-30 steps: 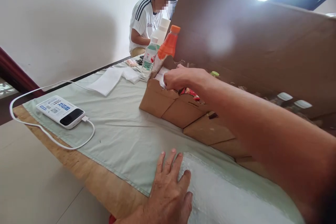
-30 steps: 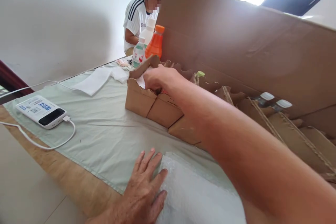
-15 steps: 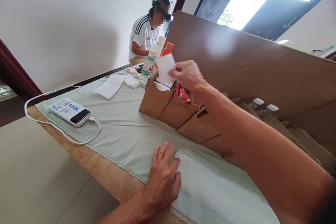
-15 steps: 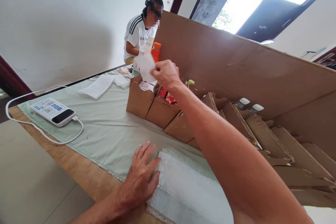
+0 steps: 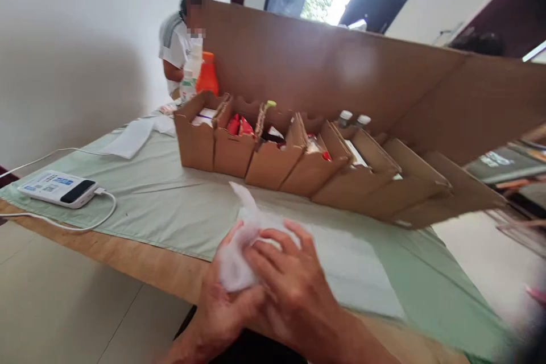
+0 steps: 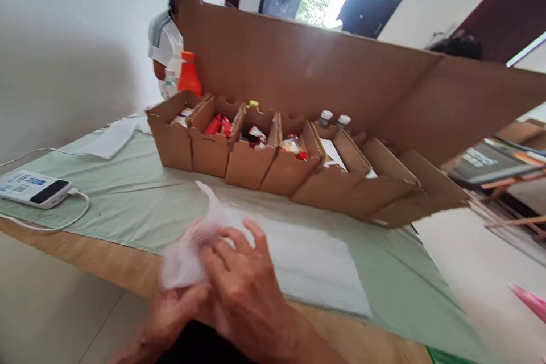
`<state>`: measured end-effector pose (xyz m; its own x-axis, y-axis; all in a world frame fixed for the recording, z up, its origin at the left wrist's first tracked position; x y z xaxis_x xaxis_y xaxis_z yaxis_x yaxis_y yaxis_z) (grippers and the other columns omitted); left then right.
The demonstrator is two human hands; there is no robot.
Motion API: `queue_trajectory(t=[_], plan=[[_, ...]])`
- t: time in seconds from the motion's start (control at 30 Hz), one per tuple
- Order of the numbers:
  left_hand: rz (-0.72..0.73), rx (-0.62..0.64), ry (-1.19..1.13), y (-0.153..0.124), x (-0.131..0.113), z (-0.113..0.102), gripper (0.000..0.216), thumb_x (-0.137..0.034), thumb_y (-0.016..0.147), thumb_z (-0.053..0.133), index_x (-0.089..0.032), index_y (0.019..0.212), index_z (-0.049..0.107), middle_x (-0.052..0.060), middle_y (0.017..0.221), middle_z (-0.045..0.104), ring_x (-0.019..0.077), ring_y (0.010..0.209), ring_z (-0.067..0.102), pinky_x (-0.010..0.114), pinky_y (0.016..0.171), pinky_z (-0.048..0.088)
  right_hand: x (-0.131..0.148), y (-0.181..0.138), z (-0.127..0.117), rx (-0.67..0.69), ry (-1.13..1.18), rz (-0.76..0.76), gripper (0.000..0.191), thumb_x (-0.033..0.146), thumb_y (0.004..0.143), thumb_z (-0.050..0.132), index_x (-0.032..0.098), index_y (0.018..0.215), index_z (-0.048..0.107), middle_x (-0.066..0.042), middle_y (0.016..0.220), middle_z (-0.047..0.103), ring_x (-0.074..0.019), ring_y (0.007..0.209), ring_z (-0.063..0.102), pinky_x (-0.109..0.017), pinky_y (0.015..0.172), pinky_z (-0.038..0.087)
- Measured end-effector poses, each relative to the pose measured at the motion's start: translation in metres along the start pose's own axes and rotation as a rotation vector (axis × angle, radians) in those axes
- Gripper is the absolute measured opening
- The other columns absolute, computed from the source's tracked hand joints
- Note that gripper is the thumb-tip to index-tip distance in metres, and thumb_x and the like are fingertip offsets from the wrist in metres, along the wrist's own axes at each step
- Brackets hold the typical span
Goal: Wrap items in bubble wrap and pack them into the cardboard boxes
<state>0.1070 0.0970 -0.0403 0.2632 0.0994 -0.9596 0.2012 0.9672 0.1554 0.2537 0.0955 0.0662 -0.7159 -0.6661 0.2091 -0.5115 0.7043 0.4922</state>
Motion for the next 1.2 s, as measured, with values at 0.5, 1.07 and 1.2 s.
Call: queue_trajectory(t=[0.5,1.07,1.2], plan=[[-0.754,0.276,-0.292,-0.034,0.001,0.045,0.079,-0.056,0.062,0.093,-0.028,0.131,0.067,0.009,0.113,0.074,0.0316,0.104,0.071,0.042,0.092,0.056,-0.057,-0.190,-0.004,-0.382,1.193,1.064,0.038,0.055,0.079,0.083,0.021,0.093,0.075,-0.003,0.075,0.070,-0.0160,0.064,0.064,-0.026,0.060,0.055],[0.260,0.054,1.252,0.066,0.015,0.035,0.052,-0.046,0.094,0.061,-0.016,0.136,0.058,0.011,0.107,0.068,0.0279,0.098,0.065,0.046,0.089,0.055,-0.126,-0.214,-0.011,-0.307,-0.331,0.842,0.040,0.052,0.101,0.051,0.018,0.118,0.065,-0.012,0.103,0.074,-0.0312,0.091,0.068,-0.045,0.080,0.046],[0.301,0.241,1.296,0.085,0.005,0.035,0.053,-0.053,0.095,0.059,-0.018,0.135,0.060,0.017,0.137,0.060,0.0346,0.128,0.057,0.051,0.103,0.051,-0.128,-0.221,-0.030,-0.283,-0.384,0.764,0.040,0.049,0.103,0.052,0.019,0.129,0.060,-0.015,0.125,0.068,-0.0346,0.111,0.066,-0.046,0.089,0.047]])
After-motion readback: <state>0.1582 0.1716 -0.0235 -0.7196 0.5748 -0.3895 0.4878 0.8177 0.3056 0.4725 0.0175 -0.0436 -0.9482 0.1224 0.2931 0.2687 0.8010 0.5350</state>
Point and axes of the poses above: each hand's wrist, its own y-axis towards the middle knuckle, its own z-axis out of the palm, x = y × z, the point moved 2 cm from there along y, towards the middle knuckle
